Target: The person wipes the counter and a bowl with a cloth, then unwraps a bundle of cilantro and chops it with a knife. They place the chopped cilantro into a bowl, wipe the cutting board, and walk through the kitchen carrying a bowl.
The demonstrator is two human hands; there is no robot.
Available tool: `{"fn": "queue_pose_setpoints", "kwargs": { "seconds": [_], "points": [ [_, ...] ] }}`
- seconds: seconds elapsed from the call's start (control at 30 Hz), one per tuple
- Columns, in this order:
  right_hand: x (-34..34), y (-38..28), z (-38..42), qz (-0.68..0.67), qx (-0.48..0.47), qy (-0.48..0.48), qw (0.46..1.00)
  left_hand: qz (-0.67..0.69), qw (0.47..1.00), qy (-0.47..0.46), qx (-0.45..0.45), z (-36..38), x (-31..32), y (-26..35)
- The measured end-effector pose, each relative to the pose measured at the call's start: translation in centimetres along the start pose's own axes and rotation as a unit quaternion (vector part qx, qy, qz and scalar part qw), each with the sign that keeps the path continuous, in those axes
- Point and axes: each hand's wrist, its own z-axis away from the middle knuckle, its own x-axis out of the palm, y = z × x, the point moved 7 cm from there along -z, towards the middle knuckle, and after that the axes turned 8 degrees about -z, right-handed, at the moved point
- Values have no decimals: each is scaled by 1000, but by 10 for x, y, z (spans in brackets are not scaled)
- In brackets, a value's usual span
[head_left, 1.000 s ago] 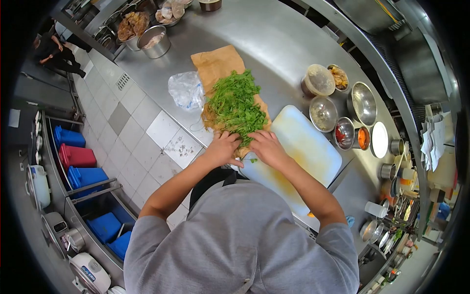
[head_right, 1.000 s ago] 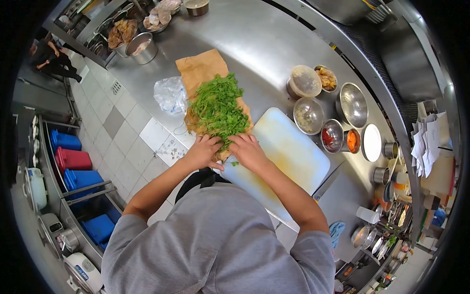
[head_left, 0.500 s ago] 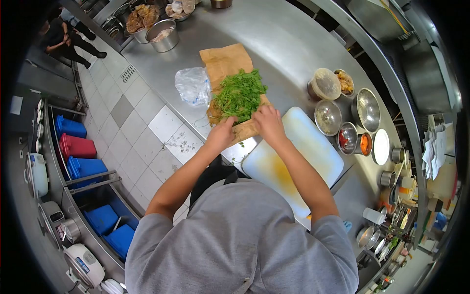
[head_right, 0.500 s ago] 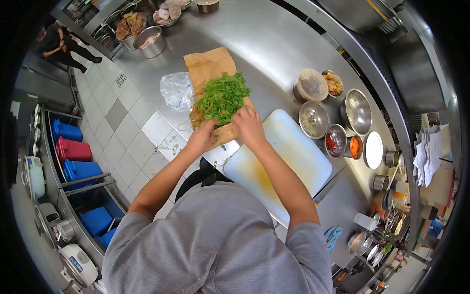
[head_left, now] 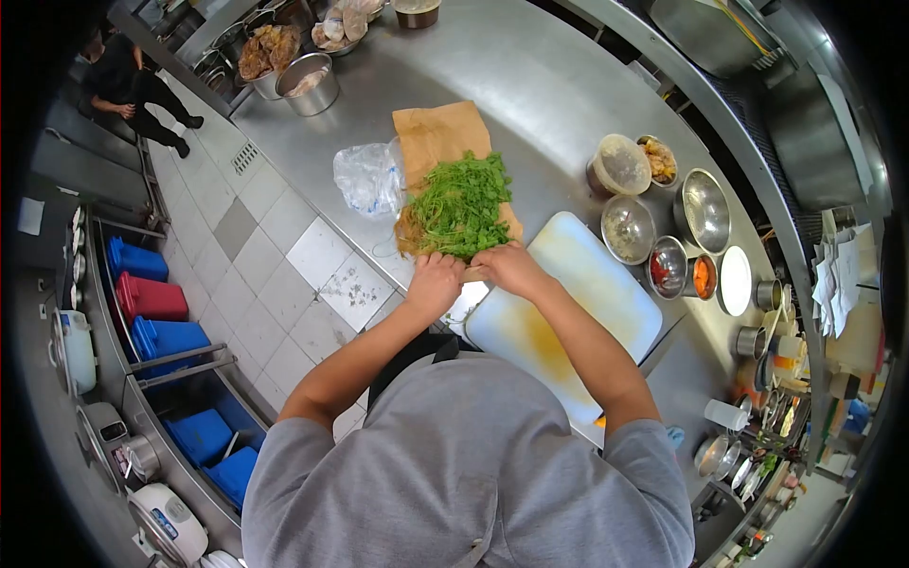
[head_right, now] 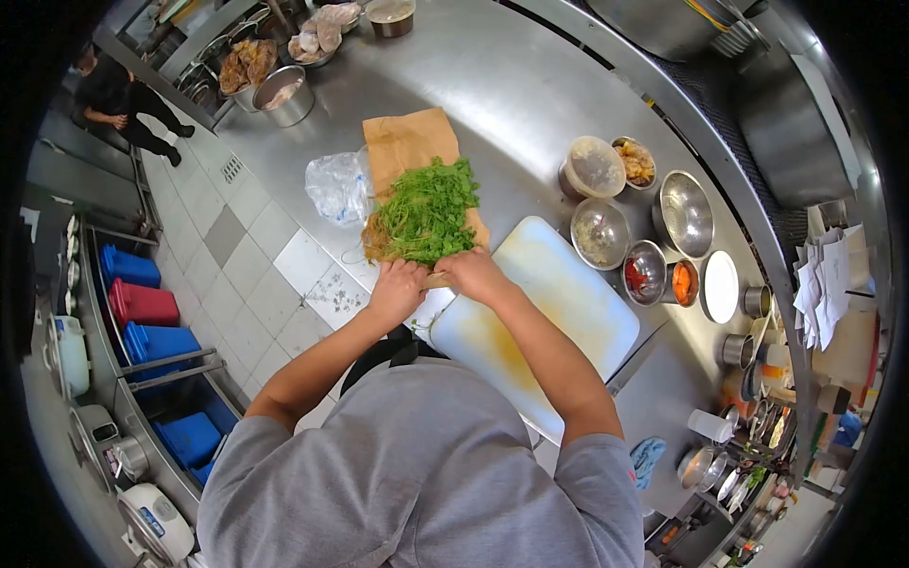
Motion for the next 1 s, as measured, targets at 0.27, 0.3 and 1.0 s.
{"fn": "queue_pose_setpoints", "kwargs": {
  "seconds": [0.27,0.3,1.0],
  "points": [
    [-22,-44,6,84,-66,83,991,180,971,-157,-20,-26,12,-39],
    [-17,-42,5,98,-55,73,991,202,962,-186,-12,-31,13,-42],
    [-29,-26,-13,76,-19,86,993,214,970,-83,-80,-44,7,-62]
  ]
}}
